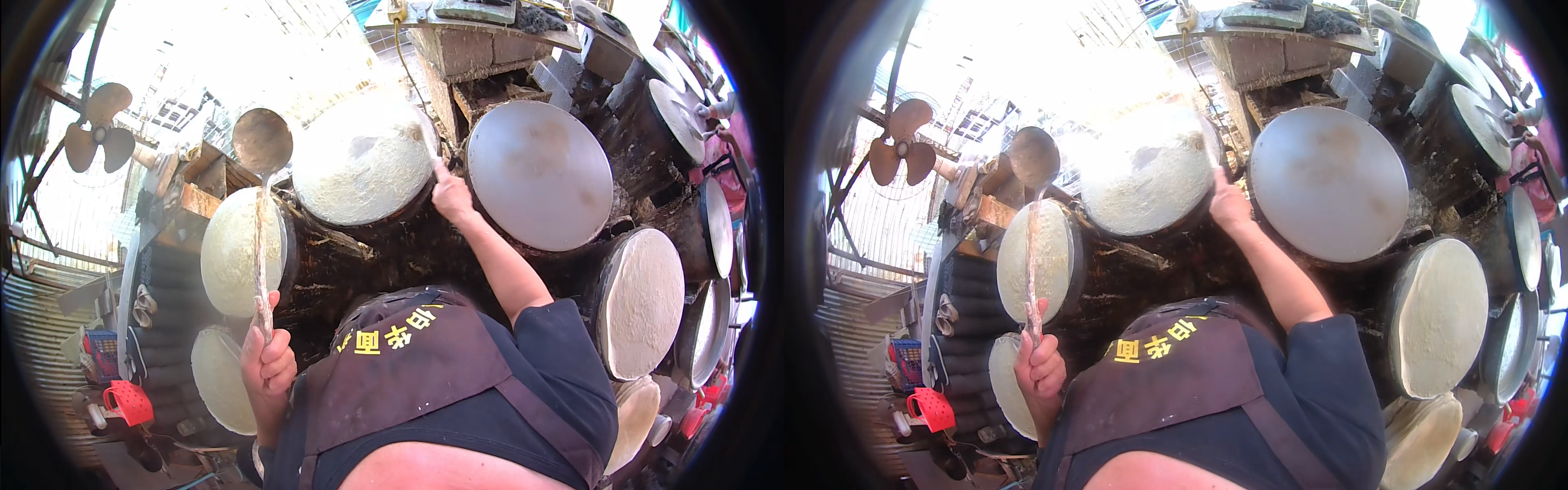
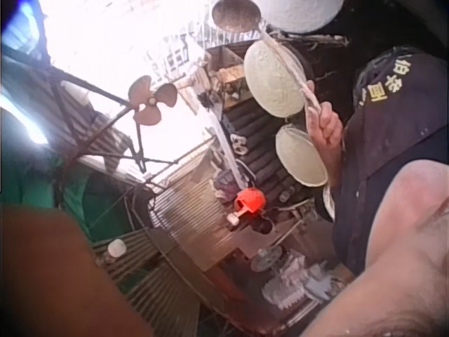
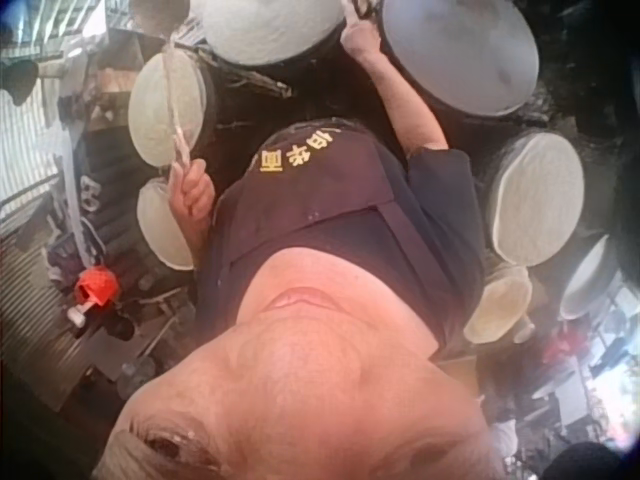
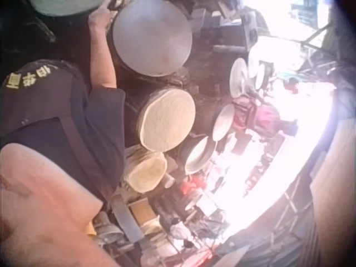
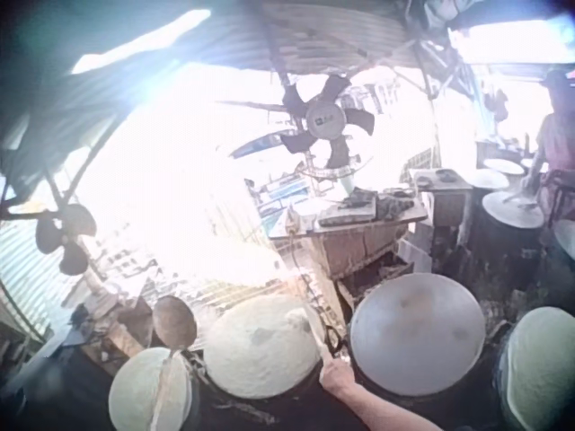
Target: The person ladles batter onto several hot griddles, spreads it into thin circles, and flips the crepes as they cook. The person then stacks the finished crepes into a container.
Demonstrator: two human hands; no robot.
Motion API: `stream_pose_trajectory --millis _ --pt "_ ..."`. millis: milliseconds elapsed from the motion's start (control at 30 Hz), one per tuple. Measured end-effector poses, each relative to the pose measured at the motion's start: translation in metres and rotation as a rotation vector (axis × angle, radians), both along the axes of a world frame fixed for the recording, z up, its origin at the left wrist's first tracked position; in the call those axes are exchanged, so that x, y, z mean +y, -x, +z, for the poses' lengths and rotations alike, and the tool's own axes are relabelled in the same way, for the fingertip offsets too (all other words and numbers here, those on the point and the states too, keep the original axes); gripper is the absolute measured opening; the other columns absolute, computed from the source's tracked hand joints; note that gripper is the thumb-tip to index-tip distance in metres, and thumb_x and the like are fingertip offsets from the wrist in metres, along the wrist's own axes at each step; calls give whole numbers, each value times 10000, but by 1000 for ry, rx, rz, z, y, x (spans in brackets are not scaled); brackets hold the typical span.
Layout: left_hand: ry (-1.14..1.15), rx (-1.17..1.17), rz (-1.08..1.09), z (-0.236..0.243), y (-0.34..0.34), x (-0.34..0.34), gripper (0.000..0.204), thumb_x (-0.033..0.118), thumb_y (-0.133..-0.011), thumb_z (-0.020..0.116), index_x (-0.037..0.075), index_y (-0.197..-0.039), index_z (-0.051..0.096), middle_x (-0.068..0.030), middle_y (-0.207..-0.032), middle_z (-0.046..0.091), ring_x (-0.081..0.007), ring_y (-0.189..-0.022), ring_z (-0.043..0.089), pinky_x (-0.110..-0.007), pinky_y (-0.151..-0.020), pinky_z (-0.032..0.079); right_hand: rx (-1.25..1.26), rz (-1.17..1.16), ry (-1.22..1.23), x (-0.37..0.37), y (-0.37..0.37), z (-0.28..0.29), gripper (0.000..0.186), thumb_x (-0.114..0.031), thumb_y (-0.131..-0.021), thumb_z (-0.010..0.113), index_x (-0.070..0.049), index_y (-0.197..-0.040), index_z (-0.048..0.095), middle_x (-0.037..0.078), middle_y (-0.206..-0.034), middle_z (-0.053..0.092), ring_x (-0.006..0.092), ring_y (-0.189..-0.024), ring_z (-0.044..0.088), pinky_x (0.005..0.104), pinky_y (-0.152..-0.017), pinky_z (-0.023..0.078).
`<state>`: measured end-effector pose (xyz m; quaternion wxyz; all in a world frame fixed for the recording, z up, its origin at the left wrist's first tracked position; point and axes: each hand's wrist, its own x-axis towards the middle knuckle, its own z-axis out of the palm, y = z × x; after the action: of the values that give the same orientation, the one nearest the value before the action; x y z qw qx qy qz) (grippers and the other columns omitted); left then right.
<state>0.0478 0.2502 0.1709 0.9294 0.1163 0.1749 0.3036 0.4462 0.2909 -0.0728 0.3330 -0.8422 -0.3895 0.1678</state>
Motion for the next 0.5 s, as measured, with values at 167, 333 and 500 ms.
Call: stream_pose_trajectory --millis 167,333,500 --pt "72 -74 -19 2 -10 1 532 234 -1047 339 144 -1512 98 -4 -693 333 -2 -416 188 -157 -300 185 -56 266 -33 34 38 10 554 -65 -819 460 -151 -1366 432 272 -838 638 437 -800 638 510 -745 514" --pt "15 -21 50 -1 6 -9 529 239 -1051 325 146 -1513 85 -9 -700 337 -7 -418 196 -160 -301 191 -21 3 -93 2 3 20 569 -55 -813 479 -187 -1365 458 246 -815 649 421 -777 636 511 -726 504" --pt "30 -51 50 0 -1 -12 531 240 -1049 333 148 -1513 91 -12 -697 340 -16 -435 237 -159 -309 213 -69 157 16 17 57 6 532 -83 -814 489 -171 -1339 496 250 -865 653 399 -821 652 486 -771 521"
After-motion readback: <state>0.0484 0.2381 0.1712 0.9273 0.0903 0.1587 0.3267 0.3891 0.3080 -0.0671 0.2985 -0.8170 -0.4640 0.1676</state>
